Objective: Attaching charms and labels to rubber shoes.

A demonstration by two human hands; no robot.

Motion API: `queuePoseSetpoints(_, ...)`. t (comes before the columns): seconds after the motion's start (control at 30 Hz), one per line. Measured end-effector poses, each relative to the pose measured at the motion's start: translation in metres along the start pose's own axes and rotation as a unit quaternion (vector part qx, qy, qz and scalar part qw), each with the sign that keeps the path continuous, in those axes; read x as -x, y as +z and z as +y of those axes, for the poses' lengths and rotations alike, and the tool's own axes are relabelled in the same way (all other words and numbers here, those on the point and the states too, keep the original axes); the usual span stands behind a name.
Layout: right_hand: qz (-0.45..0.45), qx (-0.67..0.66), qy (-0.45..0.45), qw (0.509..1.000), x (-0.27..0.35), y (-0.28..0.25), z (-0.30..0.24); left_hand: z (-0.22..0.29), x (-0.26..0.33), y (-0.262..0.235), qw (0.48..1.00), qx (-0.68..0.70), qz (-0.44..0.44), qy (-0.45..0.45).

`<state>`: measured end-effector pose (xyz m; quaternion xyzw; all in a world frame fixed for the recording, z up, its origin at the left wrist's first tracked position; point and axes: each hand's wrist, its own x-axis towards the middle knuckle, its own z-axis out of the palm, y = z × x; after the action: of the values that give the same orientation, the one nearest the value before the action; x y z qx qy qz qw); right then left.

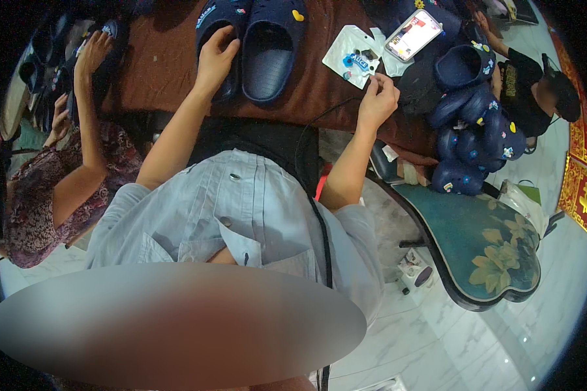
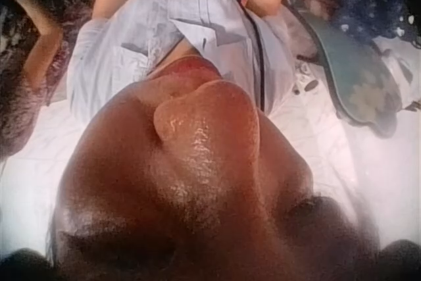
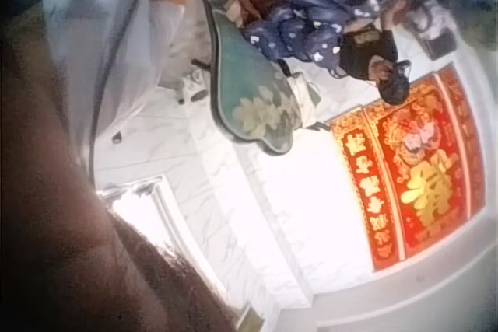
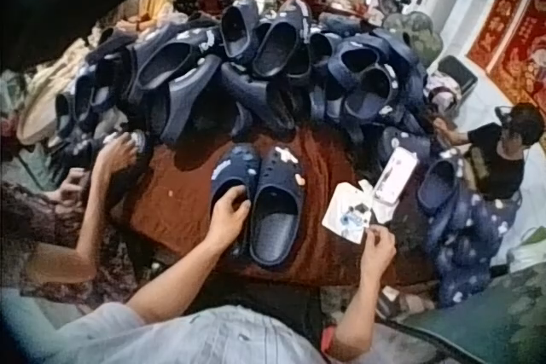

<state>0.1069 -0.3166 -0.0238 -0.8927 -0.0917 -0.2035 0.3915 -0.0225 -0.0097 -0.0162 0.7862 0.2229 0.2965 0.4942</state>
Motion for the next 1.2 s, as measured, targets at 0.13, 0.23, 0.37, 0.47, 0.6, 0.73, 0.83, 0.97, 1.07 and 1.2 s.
queuePoseSetpoints(0.13,-0.002,-0.004,-0.013,1.0,-0.004,0.009,-0.002,0.012,0.013,-0.018,0.998,0.013,-0.051,-0.019)
queuePoseSetpoints(0.23,-0.042,0.011,-0.043,0.998,-0.005,0.016,-0.006,0.007,0.021,-0.024,0.995,-0.059,-0.052,0.055)
queuePoseSetpoints(0.37,-0.138,0.074,-0.1,0.983,0.0,0.02,-0.022,0.006,0.025,-0.022,0.981,-0.14,-0.051,0.125)
queuePoseSetpoints(0.47,-0.173,0.122,-0.113,0.971,0.003,0.025,-0.026,0.002,0.027,-0.02,0.978,-0.144,-0.039,0.144)
queuePoseSetpoints(0.6,-0.168,0.08,-0.064,0.981,0.006,0.02,-0.024,0.003,0.027,-0.019,0.98,-0.135,-0.045,0.142)
queuePoseSetpoints(0.73,-0.143,0.006,-0.008,0.99,0.005,0.016,-0.033,0.001,0.028,-0.018,0.979,-0.139,-0.039,0.144)
queuePoseSetpoints(0.83,-0.131,-0.099,0.016,0.986,0.002,0.022,-0.043,0.002,0.029,-0.017,0.978,-0.141,-0.036,0.149)
queuePoseSetpoints(0.97,-0.166,-0.296,0.013,0.94,-0.014,0.05,-0.059,-0.001,0.03,-0.017,0.979,-0.136,-0.035,0.149)
queuePoseSetpoints(1.07,-0.193,-0.257,-0.064,0.945,-0.038,0.071,-0.088,0.0,0.029,-0.017,0.98,-0.126,-0.044,0.151)
queuePoseSetpoints(1.2,-0.227,-0.272,-0.163,0.921,-0.067,0.114,-0.125,-0.001,0.029,-0.015,0.977,-0.125,-0.015,0.169)
